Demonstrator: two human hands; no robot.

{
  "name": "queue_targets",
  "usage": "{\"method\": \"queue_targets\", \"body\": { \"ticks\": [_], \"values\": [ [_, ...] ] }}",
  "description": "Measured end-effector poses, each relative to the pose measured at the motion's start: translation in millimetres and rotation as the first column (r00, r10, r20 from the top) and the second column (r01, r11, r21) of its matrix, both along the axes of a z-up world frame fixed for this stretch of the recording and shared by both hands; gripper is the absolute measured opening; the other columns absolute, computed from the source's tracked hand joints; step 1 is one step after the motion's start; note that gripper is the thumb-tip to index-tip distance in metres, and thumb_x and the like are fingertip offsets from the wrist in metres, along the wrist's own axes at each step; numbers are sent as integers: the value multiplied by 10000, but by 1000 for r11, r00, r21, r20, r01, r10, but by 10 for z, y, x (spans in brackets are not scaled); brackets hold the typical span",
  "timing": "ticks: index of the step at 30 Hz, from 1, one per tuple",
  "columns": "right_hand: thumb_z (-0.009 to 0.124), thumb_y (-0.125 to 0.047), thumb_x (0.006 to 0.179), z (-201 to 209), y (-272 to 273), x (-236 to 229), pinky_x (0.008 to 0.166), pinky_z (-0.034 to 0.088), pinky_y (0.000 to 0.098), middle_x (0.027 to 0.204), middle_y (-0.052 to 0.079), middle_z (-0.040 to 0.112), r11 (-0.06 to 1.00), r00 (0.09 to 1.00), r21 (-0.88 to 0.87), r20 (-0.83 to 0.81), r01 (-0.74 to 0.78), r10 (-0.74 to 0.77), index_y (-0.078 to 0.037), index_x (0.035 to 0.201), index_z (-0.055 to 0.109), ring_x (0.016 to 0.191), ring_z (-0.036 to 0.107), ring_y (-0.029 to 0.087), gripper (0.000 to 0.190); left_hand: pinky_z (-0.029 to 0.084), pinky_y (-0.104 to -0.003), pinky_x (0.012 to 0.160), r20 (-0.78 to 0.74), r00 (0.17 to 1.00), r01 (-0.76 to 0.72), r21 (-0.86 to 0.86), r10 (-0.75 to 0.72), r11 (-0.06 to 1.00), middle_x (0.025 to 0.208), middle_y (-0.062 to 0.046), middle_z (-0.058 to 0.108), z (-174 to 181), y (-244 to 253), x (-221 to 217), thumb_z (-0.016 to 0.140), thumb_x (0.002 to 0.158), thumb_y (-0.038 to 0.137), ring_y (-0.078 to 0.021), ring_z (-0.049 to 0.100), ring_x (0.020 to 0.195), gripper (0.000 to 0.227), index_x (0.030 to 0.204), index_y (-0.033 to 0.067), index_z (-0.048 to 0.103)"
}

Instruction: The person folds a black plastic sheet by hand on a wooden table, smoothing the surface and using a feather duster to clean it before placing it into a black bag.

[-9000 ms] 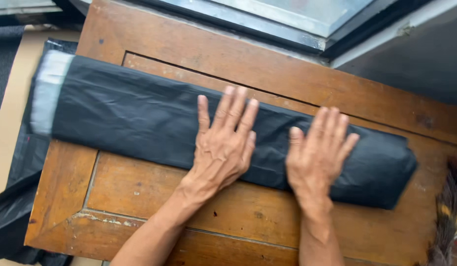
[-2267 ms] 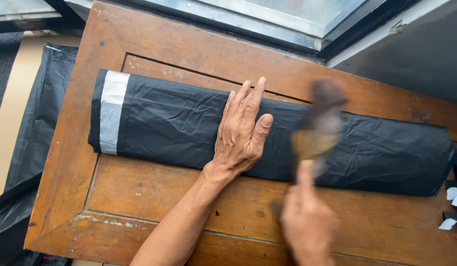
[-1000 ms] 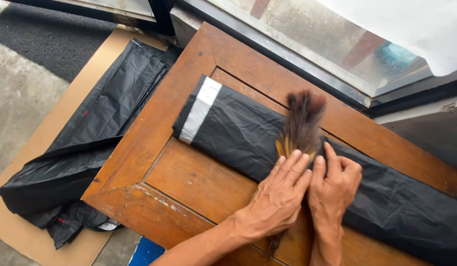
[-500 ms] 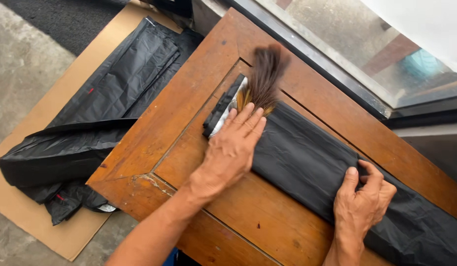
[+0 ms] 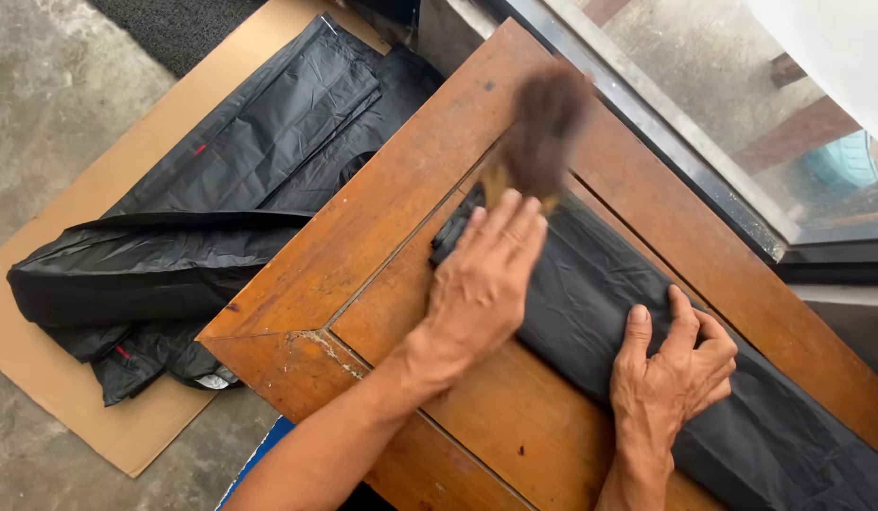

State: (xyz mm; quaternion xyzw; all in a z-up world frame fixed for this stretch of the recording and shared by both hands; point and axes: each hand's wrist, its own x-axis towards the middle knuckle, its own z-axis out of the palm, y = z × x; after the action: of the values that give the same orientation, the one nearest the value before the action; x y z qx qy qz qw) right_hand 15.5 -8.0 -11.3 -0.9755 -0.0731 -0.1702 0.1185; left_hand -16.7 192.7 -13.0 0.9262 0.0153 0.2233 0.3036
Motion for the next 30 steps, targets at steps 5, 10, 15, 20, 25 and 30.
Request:
{"method": "queue_targets", "body": {
  "ticks": [5,10,15,20,25,30],
  "values": [
    [572,-378,973,-54,6,-3,896,327,590,1189,149,453,998,999,-58,53,5,-2,-116,1307,621,1072,451,396,427,276,-532,1161,122,980,158,-12,-156,987,1372,-307,478,-18,-262,-150,413,871,5,-438,399,1349,450,1297,-124,480],
    [562,-361,987,-47,14,-8,886,331,579,1178,154,463,999,998,-54,56,-10,13,-101,1306,622,1043,458,397,416,272,-508,1174,21,948,317,-58,-317,947,1413,-268,466,-25,-478,-184,472,829,93,-394,373,1391,545,1337,-105,454],
    [591,-378,963,-75,-29,0,854,367,571,1179,151,501,995,992,-99,120,-23,35,-115,1291,640,1066,486,390,423,341,-463,1133,108,990,-106,93,96,990,1392,-191,502,4,-100,68,515,810,92,-343,415,1352,508,1296,-58,534],
    [578,-347,986,-58,-26,-4,878,382,531,1171,145,517,996,983,-61,166,-67,76,-88,1255,652,1087,511,353,381,171,-518,1189,-26,975,218,-104,-222,970,1459,-274,371,78,-377,-77,444,884,164,-409,270,1417,574,1386,-99,357],
    [500,-263,1005,92,91,-269,813,390,465,1116,178,547,982,984,71,53,-174,171,-63,1310,576,1030,499,320,373,255,-562,1112,-61,910,376,-296,-410,878,1410,-291,423,299,-531,43,314,960,225,-486,356,1333,523,1392,-68,357],
    [637,-480,702,94,485,-696,651,362,545,974,182,537,990,978,40,-152,-137,142,-67,1052,521,852,497,406,553,421,-417,1034,93,981,193,-562,-170,804,1275,-201,574,404,-446,476,379,966,232,-336,559,1188,411,1277,-6,501]
  ]
}}
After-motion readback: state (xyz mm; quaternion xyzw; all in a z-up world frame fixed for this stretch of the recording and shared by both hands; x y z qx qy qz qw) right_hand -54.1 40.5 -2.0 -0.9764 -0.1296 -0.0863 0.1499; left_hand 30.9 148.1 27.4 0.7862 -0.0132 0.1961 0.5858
